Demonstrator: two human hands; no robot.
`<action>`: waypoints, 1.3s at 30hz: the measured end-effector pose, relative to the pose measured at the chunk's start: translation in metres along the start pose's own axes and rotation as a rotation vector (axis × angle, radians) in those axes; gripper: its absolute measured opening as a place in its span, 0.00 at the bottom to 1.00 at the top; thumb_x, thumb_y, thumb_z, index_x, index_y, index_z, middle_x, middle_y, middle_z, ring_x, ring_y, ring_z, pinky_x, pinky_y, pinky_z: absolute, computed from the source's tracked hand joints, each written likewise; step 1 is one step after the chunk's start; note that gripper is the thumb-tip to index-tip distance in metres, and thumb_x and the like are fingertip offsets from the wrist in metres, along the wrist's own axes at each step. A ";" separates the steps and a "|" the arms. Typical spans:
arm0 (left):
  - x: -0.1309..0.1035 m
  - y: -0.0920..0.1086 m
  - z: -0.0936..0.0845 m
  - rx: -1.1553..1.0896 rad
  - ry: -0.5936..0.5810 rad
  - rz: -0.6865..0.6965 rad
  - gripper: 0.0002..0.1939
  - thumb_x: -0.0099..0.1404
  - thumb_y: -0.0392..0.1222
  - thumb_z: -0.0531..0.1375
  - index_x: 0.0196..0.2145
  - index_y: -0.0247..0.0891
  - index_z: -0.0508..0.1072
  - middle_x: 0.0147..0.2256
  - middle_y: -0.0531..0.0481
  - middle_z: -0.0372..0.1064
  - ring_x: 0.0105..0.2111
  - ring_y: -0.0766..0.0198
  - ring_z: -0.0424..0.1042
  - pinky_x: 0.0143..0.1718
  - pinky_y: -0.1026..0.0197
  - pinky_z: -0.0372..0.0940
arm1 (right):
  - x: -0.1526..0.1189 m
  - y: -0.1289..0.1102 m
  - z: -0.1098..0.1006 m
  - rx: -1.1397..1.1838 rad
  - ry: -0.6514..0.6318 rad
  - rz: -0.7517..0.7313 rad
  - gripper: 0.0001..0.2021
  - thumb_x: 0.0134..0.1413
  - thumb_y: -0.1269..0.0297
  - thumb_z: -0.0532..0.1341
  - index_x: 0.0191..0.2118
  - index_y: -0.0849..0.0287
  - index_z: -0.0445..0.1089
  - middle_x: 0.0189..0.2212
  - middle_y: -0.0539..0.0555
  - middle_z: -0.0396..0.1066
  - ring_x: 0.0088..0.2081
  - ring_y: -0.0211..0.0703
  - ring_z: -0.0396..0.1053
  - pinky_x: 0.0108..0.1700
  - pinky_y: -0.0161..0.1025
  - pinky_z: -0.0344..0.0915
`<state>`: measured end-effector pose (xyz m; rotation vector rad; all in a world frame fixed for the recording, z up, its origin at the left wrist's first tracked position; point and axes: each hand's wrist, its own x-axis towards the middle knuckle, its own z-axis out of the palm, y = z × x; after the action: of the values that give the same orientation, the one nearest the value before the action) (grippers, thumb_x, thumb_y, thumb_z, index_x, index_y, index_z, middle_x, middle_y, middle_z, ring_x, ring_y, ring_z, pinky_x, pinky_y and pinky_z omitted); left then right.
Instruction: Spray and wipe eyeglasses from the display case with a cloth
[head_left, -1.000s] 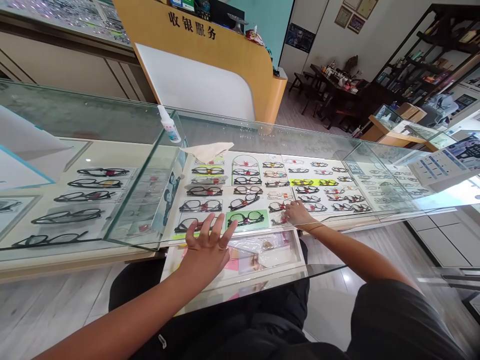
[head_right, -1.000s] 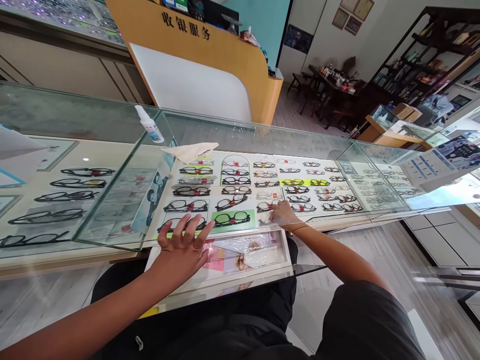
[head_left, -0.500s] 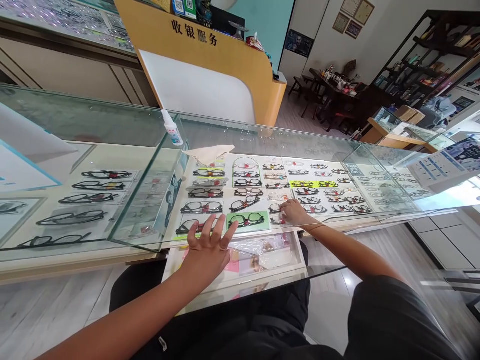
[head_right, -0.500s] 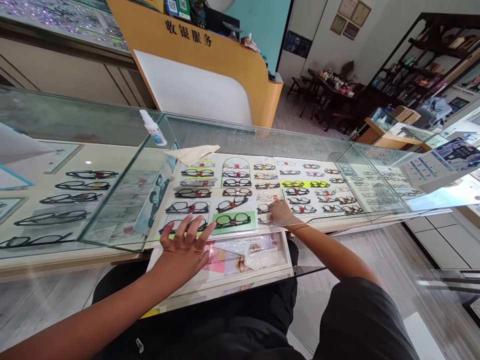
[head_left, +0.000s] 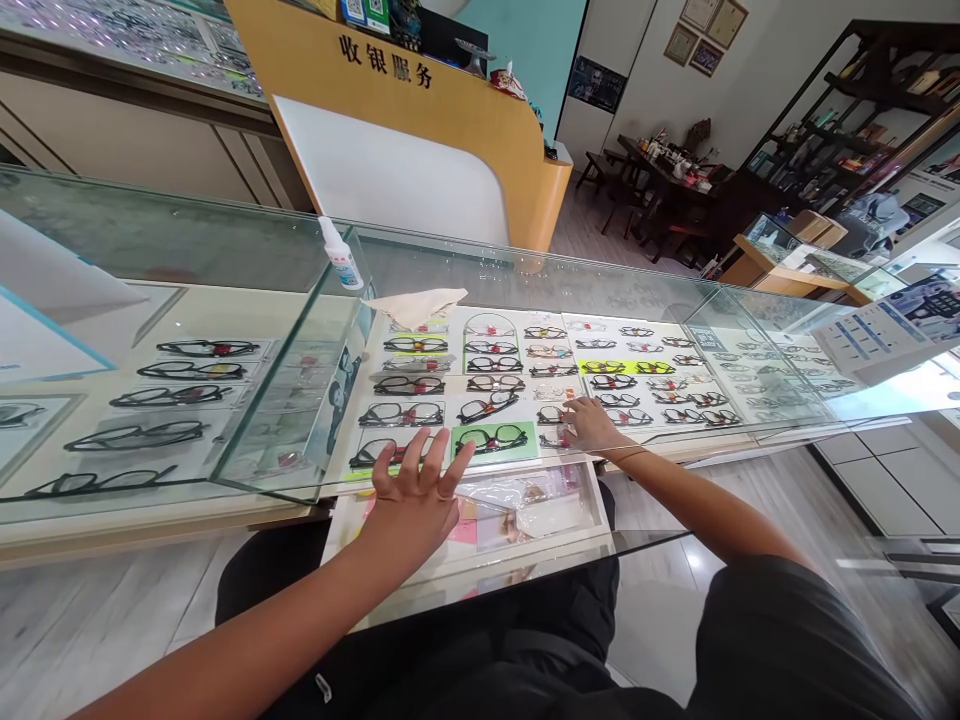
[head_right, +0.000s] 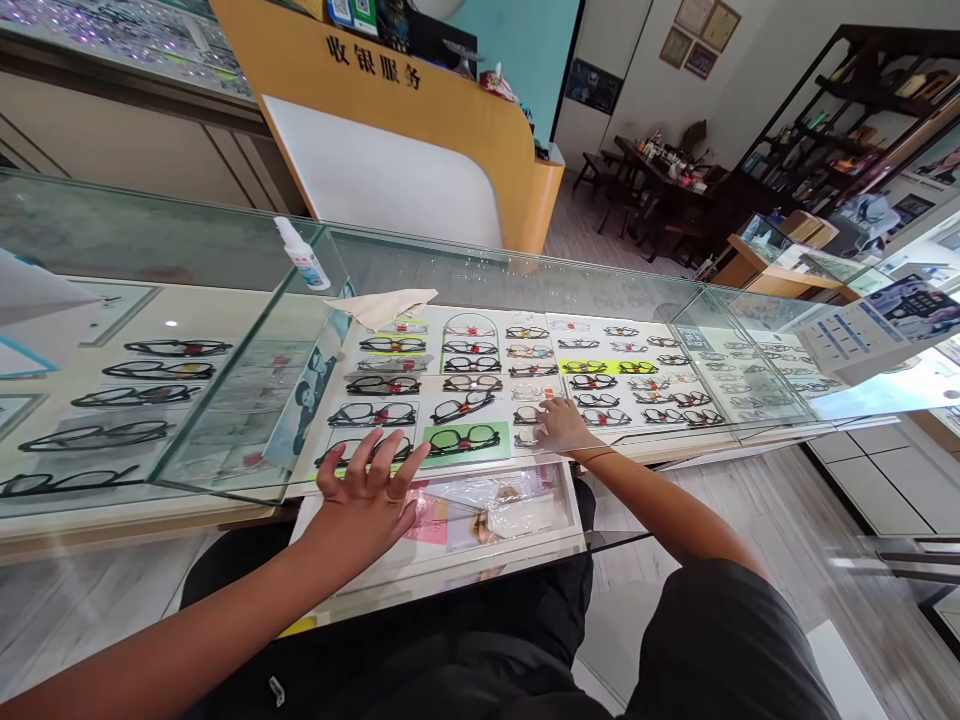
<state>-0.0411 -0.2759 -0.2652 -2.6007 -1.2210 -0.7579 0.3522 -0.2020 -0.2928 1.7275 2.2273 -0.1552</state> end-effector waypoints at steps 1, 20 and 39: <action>0.000 0.000 0.000 0.002 0.006 0.002 0.43 0.70 0.41 0.65 0.78 0.44 0.57 0.70 0.28 0.64 0.73 0.34 0.60 0.74 0.28 0.41 | -0.001 0.001 0.000 -0.002 0.007 -0.006 0.19 0.71 0.53 0.61 0.56 0.56 0.83 0.70 0.62 0.72 0.68 0.62 0.66 0.69 0.54 0.59; -0.001 0.000 0.004 0.006 0.024 -0.006 0.51 0.70 0.42 0.65 0.82 0.47 0.45 0.70 0.28 0.64 0.72 0.33 0.60 0.73 0.28 0.41 | -0.017 0.004 0.002 -0.025 0.033 -0.101 0.16 0.73 0.57 0.61 0.51 0.56 0.85 0.68 0.63 0.72 0.67 0.62 0.65 0.73 0.58 0.52; 0.001 0.000 -0.008 0.045 -0.173 0.006 0.43 0.67 0.40 0.66 0.78 0.41 0.62 0.74 0.27 0.60 0.75 0.30 0.56 0.75 0.28 0.34 | 0.027 -0.151 -0.045 0.050 0.081 -0.202 0.15 0.75 0.65 0.57 0.53 0.63 0.81 0.57 0.67 0.77 0.59 0.60 0.69 0.59 0.52 0.65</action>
<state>-0.0436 -0.2785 -0.2579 -2.6782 -1.2586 -0.5067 0.1934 -0.2045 -0.2749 1.5555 2.4754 -0.1918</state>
